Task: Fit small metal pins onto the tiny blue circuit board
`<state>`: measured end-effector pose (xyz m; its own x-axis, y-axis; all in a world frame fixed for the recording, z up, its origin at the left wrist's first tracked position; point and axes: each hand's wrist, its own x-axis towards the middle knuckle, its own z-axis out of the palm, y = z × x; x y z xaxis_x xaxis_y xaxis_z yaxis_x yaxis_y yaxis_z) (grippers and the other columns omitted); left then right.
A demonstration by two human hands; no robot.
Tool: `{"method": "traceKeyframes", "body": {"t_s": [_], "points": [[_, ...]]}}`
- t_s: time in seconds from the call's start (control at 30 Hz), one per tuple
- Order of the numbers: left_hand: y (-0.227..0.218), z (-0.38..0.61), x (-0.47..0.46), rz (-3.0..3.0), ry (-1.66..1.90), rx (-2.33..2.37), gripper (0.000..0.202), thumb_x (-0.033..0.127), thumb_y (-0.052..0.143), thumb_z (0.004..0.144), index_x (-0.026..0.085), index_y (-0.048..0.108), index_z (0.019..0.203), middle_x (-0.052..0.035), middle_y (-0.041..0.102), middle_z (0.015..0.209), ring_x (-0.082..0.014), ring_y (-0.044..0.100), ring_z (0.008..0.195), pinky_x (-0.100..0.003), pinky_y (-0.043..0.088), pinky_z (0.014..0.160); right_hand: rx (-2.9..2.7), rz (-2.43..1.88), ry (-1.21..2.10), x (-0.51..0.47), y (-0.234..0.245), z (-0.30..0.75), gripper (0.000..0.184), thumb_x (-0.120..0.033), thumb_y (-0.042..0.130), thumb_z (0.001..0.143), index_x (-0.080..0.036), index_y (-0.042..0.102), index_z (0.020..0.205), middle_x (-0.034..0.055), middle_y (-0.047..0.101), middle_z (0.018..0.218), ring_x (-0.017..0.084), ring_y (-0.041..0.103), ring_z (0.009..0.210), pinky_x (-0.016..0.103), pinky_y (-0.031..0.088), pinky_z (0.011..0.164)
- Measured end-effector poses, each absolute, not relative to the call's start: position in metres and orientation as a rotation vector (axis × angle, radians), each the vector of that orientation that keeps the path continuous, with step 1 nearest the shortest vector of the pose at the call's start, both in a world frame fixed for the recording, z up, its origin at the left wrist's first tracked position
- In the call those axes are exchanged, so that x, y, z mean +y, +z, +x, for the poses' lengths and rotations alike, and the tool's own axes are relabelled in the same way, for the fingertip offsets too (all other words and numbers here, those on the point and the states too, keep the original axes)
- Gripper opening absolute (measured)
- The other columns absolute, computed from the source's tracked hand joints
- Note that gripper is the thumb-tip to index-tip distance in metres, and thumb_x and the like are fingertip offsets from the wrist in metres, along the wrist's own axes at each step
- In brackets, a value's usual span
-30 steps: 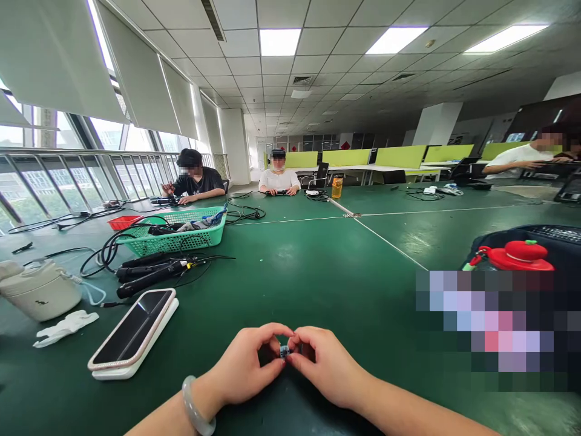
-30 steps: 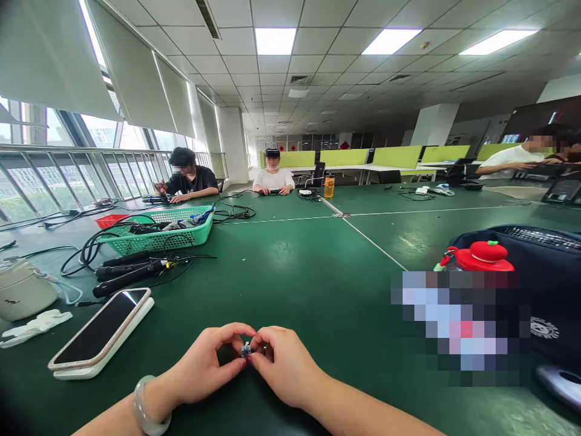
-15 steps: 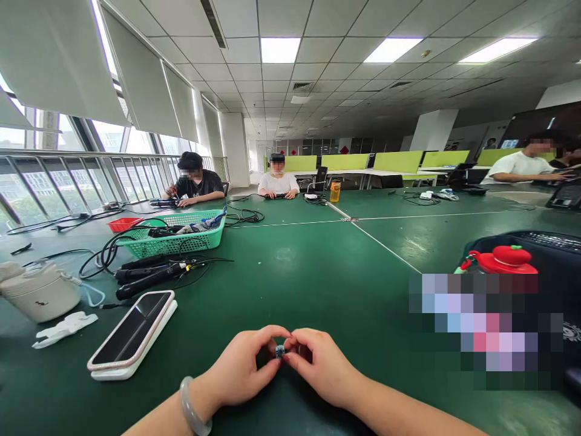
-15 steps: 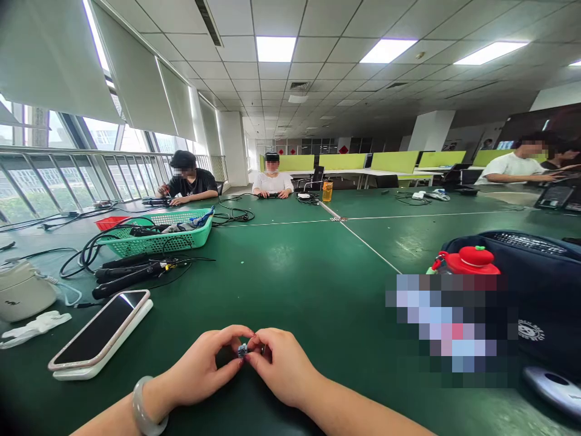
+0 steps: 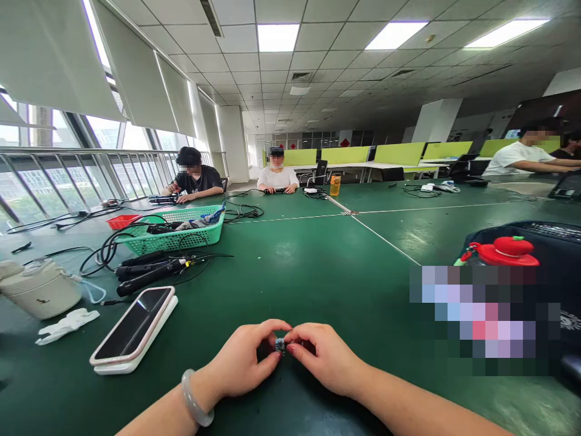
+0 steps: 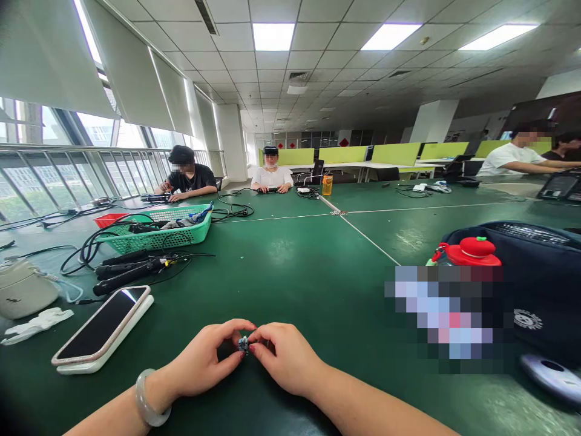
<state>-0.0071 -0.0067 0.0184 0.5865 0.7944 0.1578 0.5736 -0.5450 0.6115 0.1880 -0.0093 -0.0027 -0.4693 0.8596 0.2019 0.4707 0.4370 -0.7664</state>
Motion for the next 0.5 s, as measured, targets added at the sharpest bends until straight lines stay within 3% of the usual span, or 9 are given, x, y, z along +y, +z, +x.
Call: {"method": "traceKeyframes", "body": {"t_s": [0.5], "points": [[0.0185, -0.0075, -0.0080, 2.356, 0.551, 1.087, 0.039, 0.013, 0.047, 0.074, 0.023, 0.054, 0.111, 0.0035, 0.057, 0.068, -0.0108, 0.053, 0.061, -0.021, 0.042, 0.060, -2.216, -1.105, 0.795, -0.0080, -0.0010, 0.1903, 0.022, -0.020, 0.047, 0.084, -0.022, 0.068, 0.091, 0.0000, 0.066, 0.078, 0.012, 0.056, 0.070, 0.023, 0.042, 0.066]]}}
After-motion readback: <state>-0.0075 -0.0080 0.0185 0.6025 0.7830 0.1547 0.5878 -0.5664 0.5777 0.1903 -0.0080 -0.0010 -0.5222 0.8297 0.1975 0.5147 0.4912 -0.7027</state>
